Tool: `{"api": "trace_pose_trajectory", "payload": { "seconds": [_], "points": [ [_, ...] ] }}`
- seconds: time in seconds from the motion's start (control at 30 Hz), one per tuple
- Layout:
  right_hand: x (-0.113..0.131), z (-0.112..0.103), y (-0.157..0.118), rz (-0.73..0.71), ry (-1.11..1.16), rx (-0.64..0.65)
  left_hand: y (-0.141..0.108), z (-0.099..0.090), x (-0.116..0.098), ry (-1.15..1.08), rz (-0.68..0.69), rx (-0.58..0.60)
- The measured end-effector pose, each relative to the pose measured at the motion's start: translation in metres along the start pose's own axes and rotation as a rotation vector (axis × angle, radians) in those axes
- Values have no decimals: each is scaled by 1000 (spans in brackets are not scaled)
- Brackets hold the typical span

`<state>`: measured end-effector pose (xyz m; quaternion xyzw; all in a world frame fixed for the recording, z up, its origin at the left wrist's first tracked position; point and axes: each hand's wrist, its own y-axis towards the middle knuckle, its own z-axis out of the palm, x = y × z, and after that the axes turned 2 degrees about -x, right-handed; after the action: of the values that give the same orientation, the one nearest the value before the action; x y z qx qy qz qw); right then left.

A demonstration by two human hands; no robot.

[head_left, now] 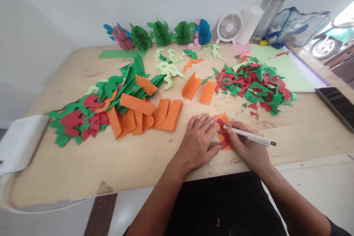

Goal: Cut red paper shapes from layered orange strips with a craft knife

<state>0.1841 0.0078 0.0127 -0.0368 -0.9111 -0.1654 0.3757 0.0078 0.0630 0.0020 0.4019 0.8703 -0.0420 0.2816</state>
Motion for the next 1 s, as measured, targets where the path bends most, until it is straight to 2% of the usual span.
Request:
{"api": "trace_pose_trajectory", "payload": {
  "seconds": [1.0],
  "points": [
    [-3,2,-7,6,20,-45,0,1,0,3,-7,3]
  ]
}}
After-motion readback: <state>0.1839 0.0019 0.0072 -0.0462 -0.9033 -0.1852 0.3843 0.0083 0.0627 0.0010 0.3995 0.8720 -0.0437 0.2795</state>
